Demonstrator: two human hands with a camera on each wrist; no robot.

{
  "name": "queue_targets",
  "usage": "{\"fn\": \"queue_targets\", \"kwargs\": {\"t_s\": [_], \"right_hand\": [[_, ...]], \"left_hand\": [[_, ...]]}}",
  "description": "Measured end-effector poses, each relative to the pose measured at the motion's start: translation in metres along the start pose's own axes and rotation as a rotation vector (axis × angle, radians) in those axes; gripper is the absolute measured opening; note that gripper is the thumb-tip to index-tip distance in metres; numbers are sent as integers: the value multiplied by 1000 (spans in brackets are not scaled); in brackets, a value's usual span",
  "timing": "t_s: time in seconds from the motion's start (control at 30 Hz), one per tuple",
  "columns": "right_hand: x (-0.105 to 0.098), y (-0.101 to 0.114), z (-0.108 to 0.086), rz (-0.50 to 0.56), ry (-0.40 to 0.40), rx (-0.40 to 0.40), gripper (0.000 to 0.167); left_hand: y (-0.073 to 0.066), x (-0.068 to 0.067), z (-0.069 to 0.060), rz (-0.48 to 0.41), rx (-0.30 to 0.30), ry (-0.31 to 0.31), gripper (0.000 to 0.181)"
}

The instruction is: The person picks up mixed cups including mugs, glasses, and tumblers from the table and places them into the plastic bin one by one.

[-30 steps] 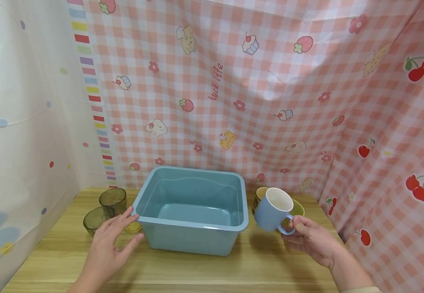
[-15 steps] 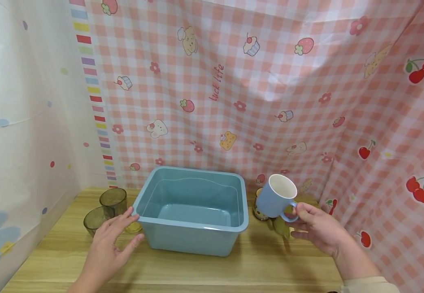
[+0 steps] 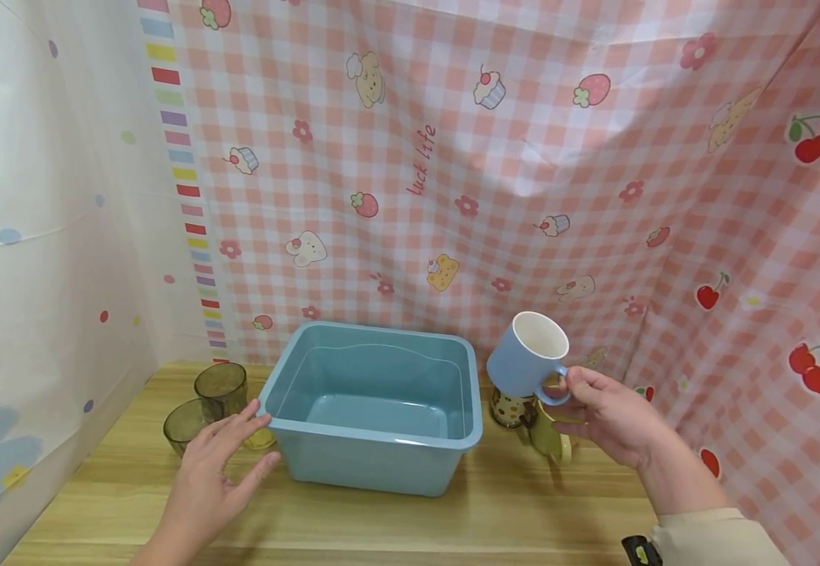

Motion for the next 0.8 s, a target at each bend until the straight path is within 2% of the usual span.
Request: {"fn": "queue_targets", "kwargs": {"t_s": [0.17, 0.37, 0.8], "right_hand": [[5, 9, 11, -44, 6, -12, 43], [12, 19, 26, -143, -34, 14, 41], [52, 38, 65, -121, 12, 2, 35]], "left_hand": [[0, -1, 0, 5, 5, -3, 61], [-1, -2, 1, 5, 14, -8, 61], [-1, -1, 1, 16, 30, -6, 60]]}}
Point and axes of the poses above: each hand's wrist, its own z-axis towards the middle knuckle, its own x-axis out of the palm, y = z × x, the point moved 8 cm from there along z, towards the middle knuckle, and after that the axes turned 3 degrees about -x, right-handed, at the moved point
